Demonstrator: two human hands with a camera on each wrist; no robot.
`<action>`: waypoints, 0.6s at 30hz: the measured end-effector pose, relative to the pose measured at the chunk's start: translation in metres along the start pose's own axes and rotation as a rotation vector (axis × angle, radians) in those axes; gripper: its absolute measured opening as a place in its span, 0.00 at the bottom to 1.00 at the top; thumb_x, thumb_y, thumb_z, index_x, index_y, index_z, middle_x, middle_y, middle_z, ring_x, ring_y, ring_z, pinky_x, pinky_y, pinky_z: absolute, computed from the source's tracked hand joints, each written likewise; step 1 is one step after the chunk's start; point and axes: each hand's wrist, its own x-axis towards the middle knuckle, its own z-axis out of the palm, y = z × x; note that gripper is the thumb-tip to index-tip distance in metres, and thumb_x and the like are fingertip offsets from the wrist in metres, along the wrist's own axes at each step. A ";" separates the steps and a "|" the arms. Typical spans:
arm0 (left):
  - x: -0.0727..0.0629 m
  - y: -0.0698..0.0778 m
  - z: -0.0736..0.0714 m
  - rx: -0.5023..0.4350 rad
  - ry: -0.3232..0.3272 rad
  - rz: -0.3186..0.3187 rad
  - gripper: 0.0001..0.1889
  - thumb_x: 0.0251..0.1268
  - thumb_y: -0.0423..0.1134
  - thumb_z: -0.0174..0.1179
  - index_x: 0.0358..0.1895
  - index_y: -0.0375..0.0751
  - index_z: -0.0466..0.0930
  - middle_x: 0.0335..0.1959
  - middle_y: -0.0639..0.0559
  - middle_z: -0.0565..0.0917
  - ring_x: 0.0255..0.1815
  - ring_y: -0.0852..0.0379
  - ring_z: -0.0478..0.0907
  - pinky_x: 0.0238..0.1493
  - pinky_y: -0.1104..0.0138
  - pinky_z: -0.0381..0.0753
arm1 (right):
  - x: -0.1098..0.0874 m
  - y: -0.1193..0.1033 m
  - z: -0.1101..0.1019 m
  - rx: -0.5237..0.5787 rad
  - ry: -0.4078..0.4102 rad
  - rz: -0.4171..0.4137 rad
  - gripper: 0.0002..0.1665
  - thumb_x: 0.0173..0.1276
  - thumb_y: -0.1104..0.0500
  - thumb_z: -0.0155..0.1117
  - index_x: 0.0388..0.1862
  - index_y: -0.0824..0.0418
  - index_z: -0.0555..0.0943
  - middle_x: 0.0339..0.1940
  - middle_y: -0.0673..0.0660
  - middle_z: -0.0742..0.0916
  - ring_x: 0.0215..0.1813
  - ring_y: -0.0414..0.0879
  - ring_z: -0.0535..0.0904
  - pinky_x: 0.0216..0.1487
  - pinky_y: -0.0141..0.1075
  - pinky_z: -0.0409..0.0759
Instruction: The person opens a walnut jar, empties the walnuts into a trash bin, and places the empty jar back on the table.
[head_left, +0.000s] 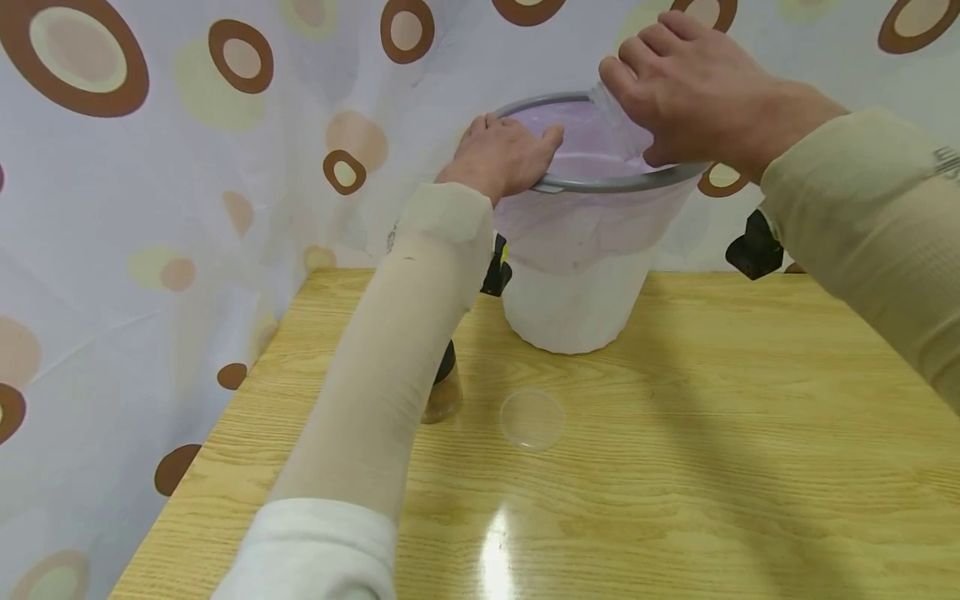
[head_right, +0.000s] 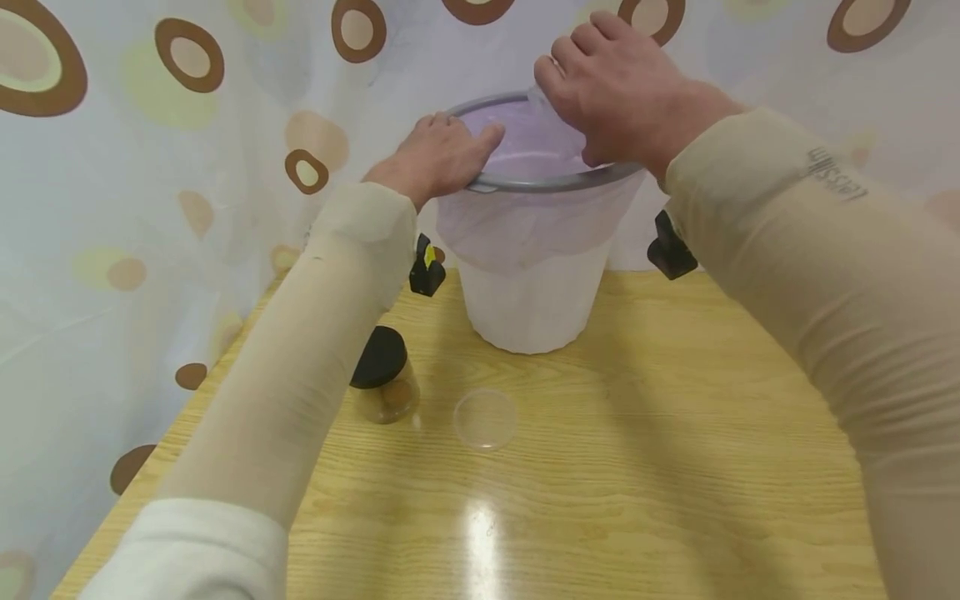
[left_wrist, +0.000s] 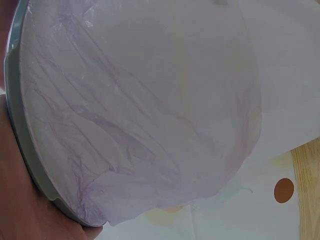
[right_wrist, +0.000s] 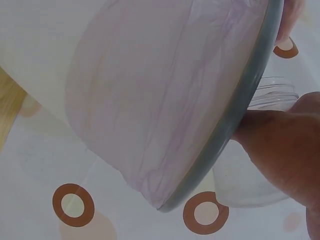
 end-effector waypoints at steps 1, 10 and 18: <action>0.000 0.000 0.000 0.002 0.002 -0.001 0.43 0.73 0.67 0.13 0.81 0.41 0.41 0.82 0.45 0.43 0.82 0.49 0.40 0.81 0.61 0.40 | 0.000 0.001 0.000 -0.019 0.022 -0.016 0.50 0.44 0.60 0.83 0.59 0.75 0.62 0.56 0.76 0.73 0.59 0.70 0.67 0.75 0.57 0.58; -0.001 -0.001 -0.001 0.003 0.003 -0.009 0.43 0.73 0.67 0.13 0.81 0.42 0.40 0.83 0.46 0.42 0.82 0.50 0.39 0.81 0.61 0.40 | 0.000 0.002 -0.001 -0.172 0.129 -0.124 0.53 0.39 0.62 0.86 0.58 0.74 0.62 0.55 0.76 0.75 0.60 0.69 0.69 0.73 0.54 0.63; 0.001 0.002 0.002 -0.006 0.005 -0.009 0.42 0.74 0.66 0.14 0.81 0.40 0.41 0.82 0.46 0.44 0.82 0.50 0.41 0.81 0.62 0.41 | -0.004 0.006 0.006 -0.272 0.144 -0.241 0.55 0.35 0.61 0.88 0.57 0.74 0.62 0.51 0.75 0.74 0.56 0.67 0.69 0.67 0.52 0.66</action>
